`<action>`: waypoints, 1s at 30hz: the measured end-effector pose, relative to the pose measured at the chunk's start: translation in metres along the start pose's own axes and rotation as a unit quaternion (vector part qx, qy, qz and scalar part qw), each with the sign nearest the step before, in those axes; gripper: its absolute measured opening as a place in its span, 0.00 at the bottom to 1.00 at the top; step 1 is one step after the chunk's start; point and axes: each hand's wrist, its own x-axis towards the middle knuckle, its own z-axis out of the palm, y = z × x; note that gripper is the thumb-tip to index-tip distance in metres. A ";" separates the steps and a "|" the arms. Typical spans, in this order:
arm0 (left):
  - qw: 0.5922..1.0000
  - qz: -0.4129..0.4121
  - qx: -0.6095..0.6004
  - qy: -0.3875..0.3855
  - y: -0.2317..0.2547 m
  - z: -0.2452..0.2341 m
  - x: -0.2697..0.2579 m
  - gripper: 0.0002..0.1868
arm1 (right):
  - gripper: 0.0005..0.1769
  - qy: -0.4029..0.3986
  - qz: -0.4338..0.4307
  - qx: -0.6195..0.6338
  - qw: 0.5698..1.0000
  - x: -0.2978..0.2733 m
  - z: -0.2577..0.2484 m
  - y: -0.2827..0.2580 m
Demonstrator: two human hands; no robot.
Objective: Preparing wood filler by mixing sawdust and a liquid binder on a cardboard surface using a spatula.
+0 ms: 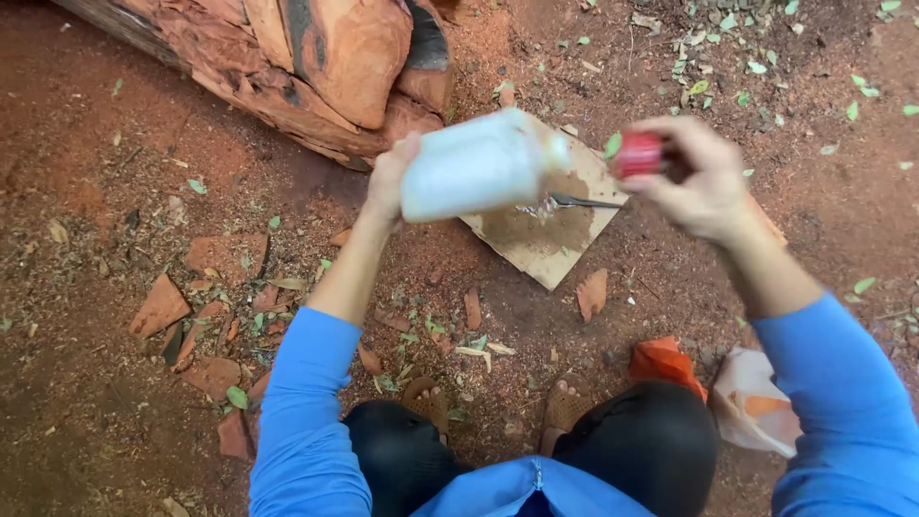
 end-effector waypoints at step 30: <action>0.724 0.052 0.688 -0.011 -0.019 0.177 0.051 0.65 | 0.40 0.018 0.324 -0.275 0.905 -0.188 -0.004 0.325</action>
